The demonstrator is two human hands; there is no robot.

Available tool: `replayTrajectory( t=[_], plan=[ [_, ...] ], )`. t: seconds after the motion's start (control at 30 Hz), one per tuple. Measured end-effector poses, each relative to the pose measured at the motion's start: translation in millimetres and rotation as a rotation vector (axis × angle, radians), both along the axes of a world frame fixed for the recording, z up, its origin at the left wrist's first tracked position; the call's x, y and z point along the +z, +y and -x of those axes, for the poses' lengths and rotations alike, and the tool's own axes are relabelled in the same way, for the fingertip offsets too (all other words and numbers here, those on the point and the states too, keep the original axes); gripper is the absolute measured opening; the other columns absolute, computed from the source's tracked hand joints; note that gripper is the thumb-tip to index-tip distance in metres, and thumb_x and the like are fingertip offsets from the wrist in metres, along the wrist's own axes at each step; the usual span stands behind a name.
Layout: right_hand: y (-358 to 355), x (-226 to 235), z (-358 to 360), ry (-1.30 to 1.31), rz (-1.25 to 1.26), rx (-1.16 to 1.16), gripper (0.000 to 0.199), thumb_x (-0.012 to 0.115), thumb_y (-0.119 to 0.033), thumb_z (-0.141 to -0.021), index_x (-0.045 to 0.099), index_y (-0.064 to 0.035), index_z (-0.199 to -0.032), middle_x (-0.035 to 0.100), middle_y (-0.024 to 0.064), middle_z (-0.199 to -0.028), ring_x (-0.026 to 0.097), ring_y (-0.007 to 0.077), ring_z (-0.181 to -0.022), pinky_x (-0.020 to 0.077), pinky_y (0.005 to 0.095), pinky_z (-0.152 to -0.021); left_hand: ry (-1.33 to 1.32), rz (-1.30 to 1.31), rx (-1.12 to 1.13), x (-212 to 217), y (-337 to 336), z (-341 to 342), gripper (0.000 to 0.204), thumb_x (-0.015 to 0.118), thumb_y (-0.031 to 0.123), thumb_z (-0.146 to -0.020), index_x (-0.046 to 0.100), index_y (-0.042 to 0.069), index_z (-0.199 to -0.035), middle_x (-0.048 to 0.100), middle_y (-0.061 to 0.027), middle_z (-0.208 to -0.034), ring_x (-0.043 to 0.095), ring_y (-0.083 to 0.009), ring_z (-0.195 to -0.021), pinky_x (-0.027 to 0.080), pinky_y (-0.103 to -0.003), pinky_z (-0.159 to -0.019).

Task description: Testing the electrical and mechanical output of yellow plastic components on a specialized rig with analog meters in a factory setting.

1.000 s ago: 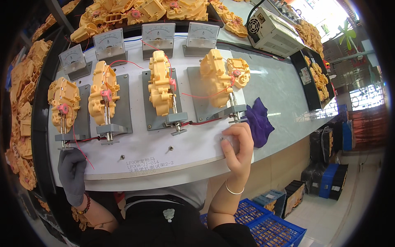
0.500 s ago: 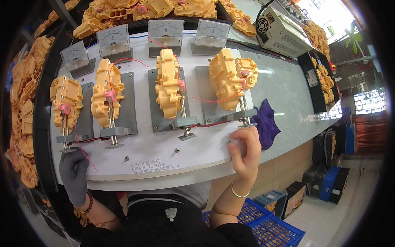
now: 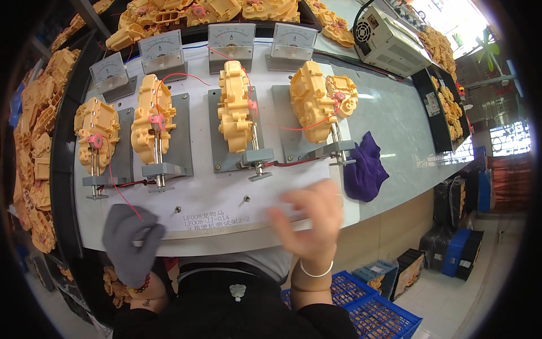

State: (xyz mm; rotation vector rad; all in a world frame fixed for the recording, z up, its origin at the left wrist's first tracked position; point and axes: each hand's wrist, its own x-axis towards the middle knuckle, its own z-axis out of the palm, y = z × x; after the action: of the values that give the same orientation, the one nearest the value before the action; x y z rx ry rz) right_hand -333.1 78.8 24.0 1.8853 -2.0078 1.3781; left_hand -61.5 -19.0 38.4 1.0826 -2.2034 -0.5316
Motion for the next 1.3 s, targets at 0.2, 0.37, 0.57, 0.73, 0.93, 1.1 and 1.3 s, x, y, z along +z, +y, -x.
replayTrajectory(
  t=[0.2, 0.37, 0.57, 0.73, 0.93, 1.1, 1.3],
  plan=[
    [-29, 6, -12, -0.095, -0.269, 0.266, 0.017, 0.076, -0.005, -0.074, 0.063, -0.0041, -0.086, 0.056, 0.0088, -0.072, 0.056, 0.0310, -0.070, 0.0465, 0.0396, -0.064, -0.125, -0.108, -0.145, -8, -16, 26, 0.028, 0.082, 0.016, -0.072, 0.071, 0.007, -0.096, 0.065, -0.0108, -0.089, 0.064, -0.0285, -0.080, 0.053, -0.038, -0.065],
    [-31, 1, -14, -0.183, -0.330, 0.190, 0.018, 0.077, -0.007, -0.075, 0.063, -0.0039, -0.085, 0.057, 0.0089, -0.073, 0.057, 0.0299, -0.069, 0.0465, 0.0384, -0.062, 0.013, -0.282, -0.062, -8, -19, 26, 0.024, 0.081, 0.017, -0.073, 0.071, 0.007, -0.092, 0.065, -0.0121, -0.089, 0.065, -0.0276, -0.072, 0.053, -0.037, -0.061],
    [-29, 1, -11, -0.224, -0.334, 0.181, 0.020, 0.079, -0.009, -0.073, 0.063, -0.0047, -0.083, 0.056, 0.0065, -0.069, 0.057, 0.0238, -0.064, 0.0453, 0.0353, -0.058, -0.021, -0.313, -0.074, -6, -20, 28, 0.022, 0.081, 0.016, -0.073, 0.070, 0.007, -0.089, 0.065, -0.0136, -0.086, 0.065, -0.0285, -0.068, 0.052, -0.036, -0.059],
    [-27, -2, -13, -0.199, -0.268, 0.183, 0.021, 0.080, -0.011, -0.071, 0.063, -0.0053, -0.082, 0.054, 0.0048, -0.067, 0.055, 0.0214, -0.062, 0.0439, 0.0332, -0.057, -0.021, -0.184, -0.122, -13, -20, 27, 0.024, 0.083, 0.020, -0.071, 0.070, 0.008, -0.088, 0.064, -0.0133, -0.085, 0.064, -0.0305, -0.072, 0.050, -0.039, -0.059],
    [-28, -2, -15, -0.199, -0.226, 0.169, 0.016, 0.075, -0.004, -0.069, 0.064, -0.0053, -0.081, 0.053, 0.0060, -0.069, 0.054, 0.0239, -0.064, 0.0440, 0.0344, -0.057, -0.066, -0.088, -0.133, -16, -20, 26, 0.025, 0.083, 0.020, -0.071, 0.070, 0.010, -0.090, 0.062, -0.0126, -0.082, 0.062, -0.0300, -0.071, 0.049, -0.039, -0.060],
    [-28, -2, -14, -0.168, -0.216, 0.181, 0.015, 0.072, -0.002, -0.069, 0.064, -0.0054, -0.081, 0.053, 0.0068, -0.071, 0.054, 0.0259, -0.066, 0.0447, 0.0353, -0.059, -0.054, -0.076, -0.142, -15, -20, 27, 0.025, 0.083, 0.019, -0.071, 0.070, 0.010, -0.090, 0.062, -0.0125, -0.081, 0.061, -0.0289, -0.069, 0.048, -0.039, -0.058],
    [-28, -2, -14, -0.165, -0.223, 0.178, 0.015, 0.072, -0.002, -0.069, 0.064, -0.0053, -0.082, 0.053, 0.0071, -0.071, 0.054, 0.0265, -0.067, 0.0451, 0.0362, -0.059, -0.063, -0.085, -0.139, -13, -20, 27, 0.023, 0.082, 0.018, -0.072, 0.070, 0.010, -0.089, 0.062, -0.0126, -0.080, 0.060, -0.0286, -0.070, 0.047, -0.039, -0.058]
  ],
)
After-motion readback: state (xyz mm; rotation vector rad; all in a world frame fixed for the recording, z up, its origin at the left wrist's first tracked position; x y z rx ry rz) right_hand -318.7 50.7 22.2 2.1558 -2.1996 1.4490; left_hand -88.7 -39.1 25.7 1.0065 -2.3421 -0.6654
